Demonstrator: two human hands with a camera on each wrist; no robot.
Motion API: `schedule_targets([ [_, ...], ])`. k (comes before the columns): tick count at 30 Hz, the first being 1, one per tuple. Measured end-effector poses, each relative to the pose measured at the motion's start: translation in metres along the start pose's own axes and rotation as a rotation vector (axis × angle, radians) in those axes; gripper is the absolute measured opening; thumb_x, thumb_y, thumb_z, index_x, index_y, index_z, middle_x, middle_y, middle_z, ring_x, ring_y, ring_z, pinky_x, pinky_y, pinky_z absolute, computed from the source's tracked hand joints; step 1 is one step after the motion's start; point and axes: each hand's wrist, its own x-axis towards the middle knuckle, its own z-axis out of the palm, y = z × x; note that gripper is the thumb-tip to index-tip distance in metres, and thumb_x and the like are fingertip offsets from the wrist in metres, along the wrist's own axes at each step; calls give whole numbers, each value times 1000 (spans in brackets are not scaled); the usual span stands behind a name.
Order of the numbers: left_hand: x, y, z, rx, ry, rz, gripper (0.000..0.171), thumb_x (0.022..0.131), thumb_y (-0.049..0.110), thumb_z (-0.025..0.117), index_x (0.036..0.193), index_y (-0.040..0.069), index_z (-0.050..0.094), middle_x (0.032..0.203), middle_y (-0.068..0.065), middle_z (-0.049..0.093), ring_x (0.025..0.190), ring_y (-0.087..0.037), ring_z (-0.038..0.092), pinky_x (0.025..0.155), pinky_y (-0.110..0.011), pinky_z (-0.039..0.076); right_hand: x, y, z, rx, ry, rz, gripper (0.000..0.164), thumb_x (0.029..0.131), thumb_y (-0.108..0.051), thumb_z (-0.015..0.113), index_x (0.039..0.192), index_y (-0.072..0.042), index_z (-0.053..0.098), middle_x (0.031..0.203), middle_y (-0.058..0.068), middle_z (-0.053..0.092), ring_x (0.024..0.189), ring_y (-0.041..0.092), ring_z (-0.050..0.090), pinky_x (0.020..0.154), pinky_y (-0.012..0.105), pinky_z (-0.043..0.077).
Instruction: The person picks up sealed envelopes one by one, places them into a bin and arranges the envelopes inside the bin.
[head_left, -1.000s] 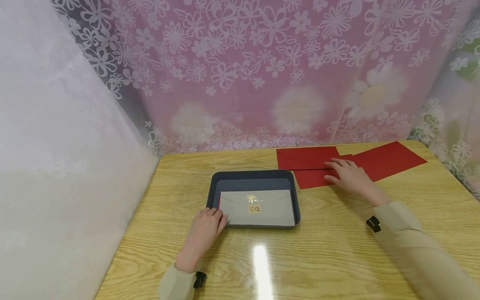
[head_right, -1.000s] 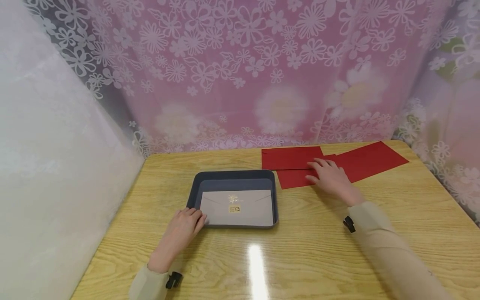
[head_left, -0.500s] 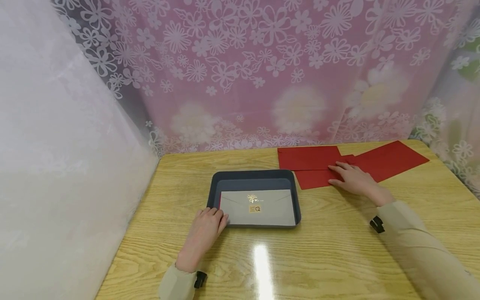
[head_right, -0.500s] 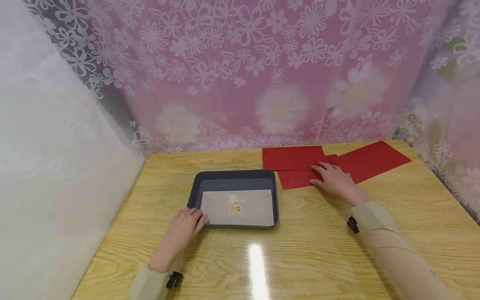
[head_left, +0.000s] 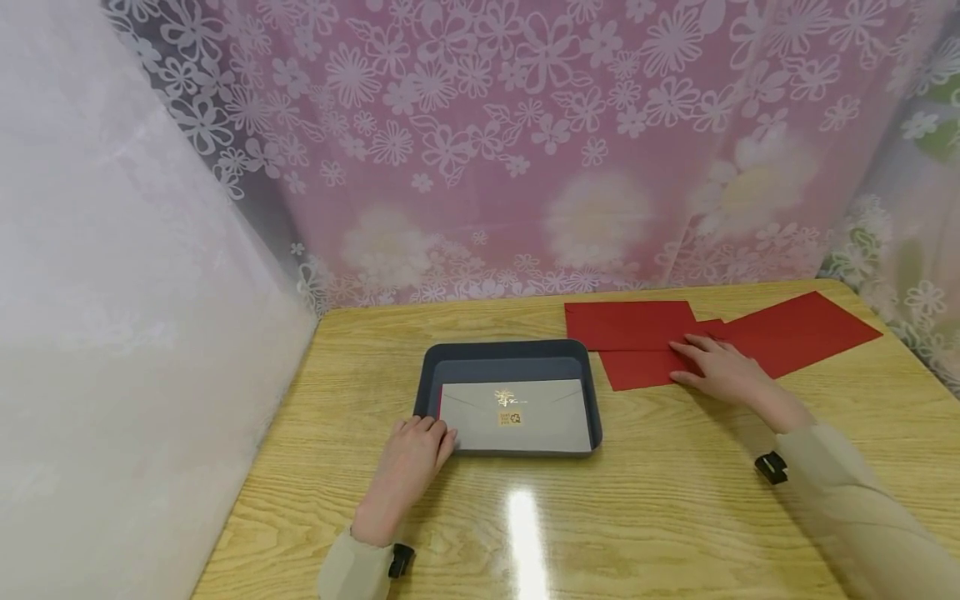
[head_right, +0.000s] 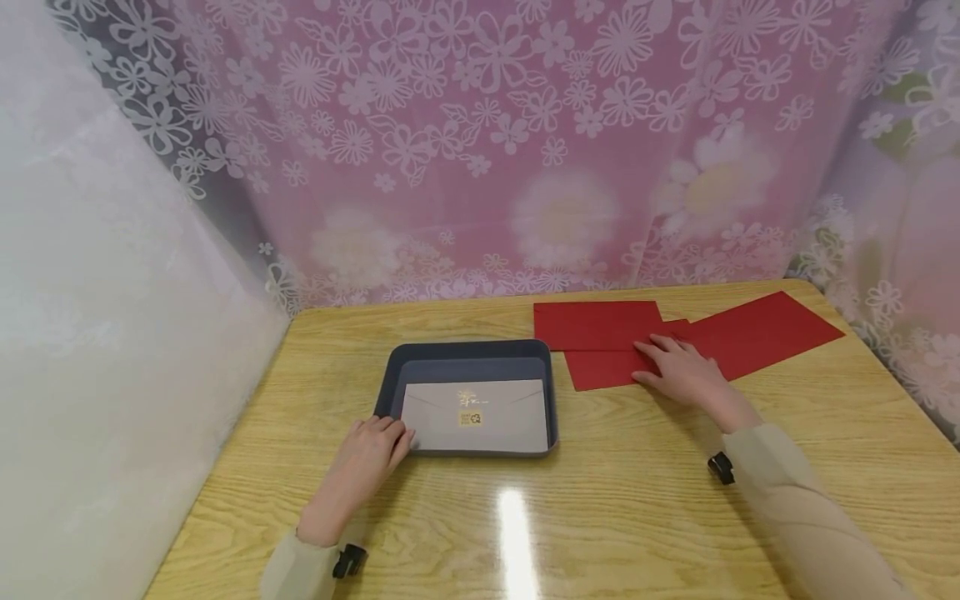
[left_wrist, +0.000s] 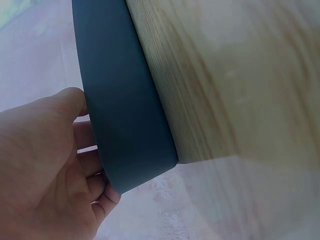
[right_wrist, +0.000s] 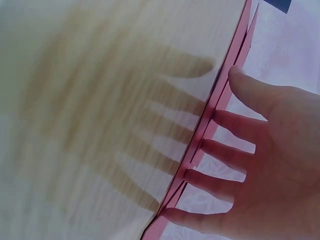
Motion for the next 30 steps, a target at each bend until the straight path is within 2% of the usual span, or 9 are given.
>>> schedule_targets([
  [5, 0, 1, 0, 2, -2, -2, 23, 99, 23, 67, 79, 11, 67, 73, -3, 62, 68, -22, 57, 68, -35, 41, -9, 2, 3, 1, 13, -5, 70, 99, -42, 63, 150, 2, 42, 152, 36, 31, 131, 66, 32, 87, 84, 34],
  [10, 0, 0, 0, 12, 5, 3, 24, 98, 23, 68, 78, 11, 67, 73, -2, 62, 67, -22, 57, 67, -34, 41, -18, 2, 6, -2, 37, -17, 66, 99, -36, 65, 147, 4, 46, 148, 39, 35, 128, 65, 37, 88, 77, 40],
  [18, -1, 1, 0, 14, 30, 18, 23, 97, 22, 70, 77, 12, 67, 71, -2, 62, 66, -22, 56, 65, -33, 39, -34, 5, 6, 13, 51, -39, 64, 98, -33, 67, 145, 7, 47, 146, 41, 36, 128, 65, 38, 97, 73, 37],
  [30, 0, 1, 1, 23, 24, 17, 24, 98, 24, 68, 78, 11, 67, 72, -3, 62, 66, -22, 56, 65, -33, 40, -56, 4, 7, 24, 77, -36, 61, 97, -30, 70, 140, 8, 53, 143, 41, 40, 126, 63, 42, 95, 71, 41],
])
